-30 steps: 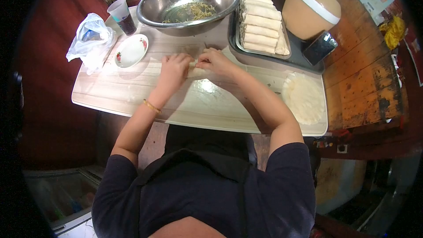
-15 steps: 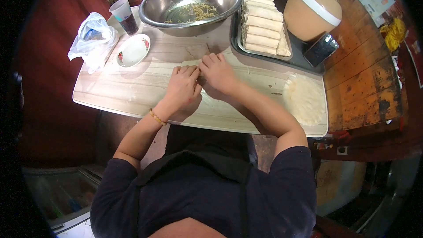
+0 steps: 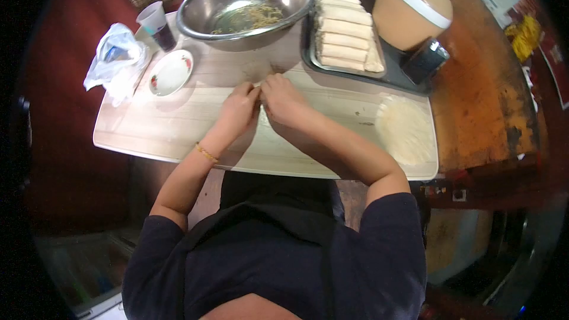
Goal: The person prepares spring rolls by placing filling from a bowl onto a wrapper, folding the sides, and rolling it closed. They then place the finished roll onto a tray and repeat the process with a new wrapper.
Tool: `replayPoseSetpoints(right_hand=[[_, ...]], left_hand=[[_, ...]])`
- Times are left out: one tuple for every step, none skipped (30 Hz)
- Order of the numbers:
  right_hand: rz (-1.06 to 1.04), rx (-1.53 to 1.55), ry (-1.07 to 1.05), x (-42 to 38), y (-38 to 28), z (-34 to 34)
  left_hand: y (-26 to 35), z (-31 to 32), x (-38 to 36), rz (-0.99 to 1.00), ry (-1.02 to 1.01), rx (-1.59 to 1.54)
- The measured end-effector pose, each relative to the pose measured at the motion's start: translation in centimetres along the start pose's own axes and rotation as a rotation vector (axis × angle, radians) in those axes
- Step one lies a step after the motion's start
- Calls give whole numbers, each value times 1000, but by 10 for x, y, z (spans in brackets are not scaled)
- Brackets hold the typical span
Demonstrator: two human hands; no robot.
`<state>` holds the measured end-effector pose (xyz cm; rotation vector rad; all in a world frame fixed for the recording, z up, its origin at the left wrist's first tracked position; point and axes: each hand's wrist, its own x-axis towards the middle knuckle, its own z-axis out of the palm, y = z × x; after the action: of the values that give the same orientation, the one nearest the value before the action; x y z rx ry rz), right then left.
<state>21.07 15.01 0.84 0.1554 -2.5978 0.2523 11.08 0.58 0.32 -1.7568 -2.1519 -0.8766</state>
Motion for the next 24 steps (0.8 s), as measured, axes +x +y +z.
replayPoseSetpoints(right_hand=[[29,6,-69,0,2,-3],[52,-14,-67,0,6,-3],[36,15,-96,0,10,-1],[17,46,-124,1,14,1],[33,33,-120,2,19,2],[23,51,-157,3,23,3],[10,74,-195,4,27,3],[-10,104,-179,5,31,4],[-6,107,-179,7,34,2],[3,113,-256,11,37,0],[7,122,-333,16,39,0],[-3,131,-335,19,44,0],[-4,195,-346,21,49,0],[-6,260,-359,24,54,1],[-22,271,-363,28,58,1],[43,387,-420,32,62,0],[111,499,-477,35,65,-1],[187,522,-565,41,63,-11],[178,523,-568,45,63,-16],[199,515,-610,48,63,-21],[221,506,-651,50,65,-24],[218,502,-652,52,67,-25],[209,512,-661,54,68,-25],[201,524,-670,56,69,-25]], left_hand=[[-3,0,1,-11,-7,20],[-5,1,4,-20,-14,38],[-9,2,6,3,-16,22],[-13,1,7,-27,-54,16],[-16,1,8,-59,-92,12],[-15,-3,11,-51,-85,7],[-15,-6,14,-41,-89,0],[-17,-8,16,-56,-134,-26],[-18,-12,19,-77,-180,-49],[-18,-18,22,-63,-204,-75],[-20,-23,26,-72,-207,-71],[-23,-27,30,-71,-258,-118],[-28,-30,33,-72,-307,-163],[-33,-30,35,-90,-304,-155],[-37,-29,38,-101,-312,-239],[-42,-30,41,-110,-318,-322],[-46,-30,44,-121,-311,-315],[-48,-32,48,-140,-357,-358],[-51,-33,52,-156,-402,-404],[-55,-33,55,-159,-397,-403],[-60,-32,57,-203,-470,-460],[-65,-31,60,-247,-543,-517],[-70,-30,64,-249,-539,-517],[-73,-30,66,-275,-599,-542]])
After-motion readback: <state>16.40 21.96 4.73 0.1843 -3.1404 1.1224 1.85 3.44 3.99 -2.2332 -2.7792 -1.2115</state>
